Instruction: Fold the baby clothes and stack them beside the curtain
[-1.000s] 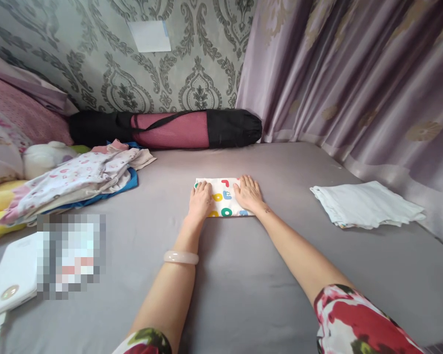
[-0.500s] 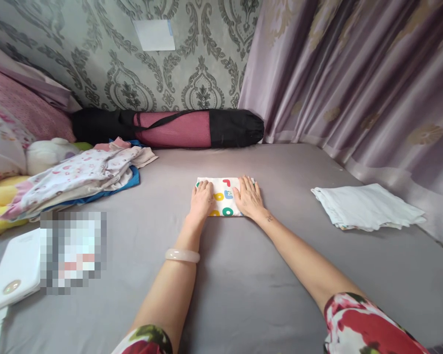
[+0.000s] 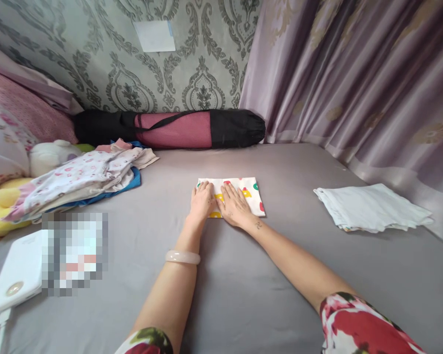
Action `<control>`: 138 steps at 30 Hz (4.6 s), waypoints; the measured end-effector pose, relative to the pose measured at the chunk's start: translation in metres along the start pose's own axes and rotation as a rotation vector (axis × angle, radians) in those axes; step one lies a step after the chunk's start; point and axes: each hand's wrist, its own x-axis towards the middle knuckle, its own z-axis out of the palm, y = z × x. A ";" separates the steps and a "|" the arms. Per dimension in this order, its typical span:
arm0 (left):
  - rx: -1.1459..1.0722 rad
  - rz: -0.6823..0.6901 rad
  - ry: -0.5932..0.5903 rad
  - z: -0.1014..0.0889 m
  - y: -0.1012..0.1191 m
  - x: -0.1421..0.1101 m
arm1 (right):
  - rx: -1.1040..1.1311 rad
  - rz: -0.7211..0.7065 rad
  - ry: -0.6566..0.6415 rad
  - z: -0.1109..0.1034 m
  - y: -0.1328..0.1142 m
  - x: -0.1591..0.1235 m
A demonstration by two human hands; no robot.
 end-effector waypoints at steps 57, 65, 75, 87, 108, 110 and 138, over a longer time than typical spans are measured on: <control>0.305 0.287 -0.421 -0.099 0.039 0.065 | 0.185 0.047 0.141 -0.043 0.091 0.027; -0.172 0.217 -0.360 -0.138 0.029 0.061 | 0.412 -0.018 0.101 -0.096 0.104 0.021; -0.204 0.320 0.136 -0.111 0.018 0.045 | 0.096 -0.078 0.331 -0.124 0.093 0.010; -0.161 0.354 -0.203 -0.029 -0.028 -0.008 | 0.129 0.021 -0.478 -0.095 0.095 0.012; 0.060 0.096 -0.084 0.008 0.044 0.039 | 0.016 -0.042 0.039 -0.018 0.046 0.031; 0.077 0.113 -0.113 0.013 0.042 0.039 | 0.000 -0.056 -0.015 -0.015 0.047 0.030; 0.136 -0.144 -0.105 0.017 0.036 0.042 | -0.033 0.376 0.025 -0.006 0.060 0.041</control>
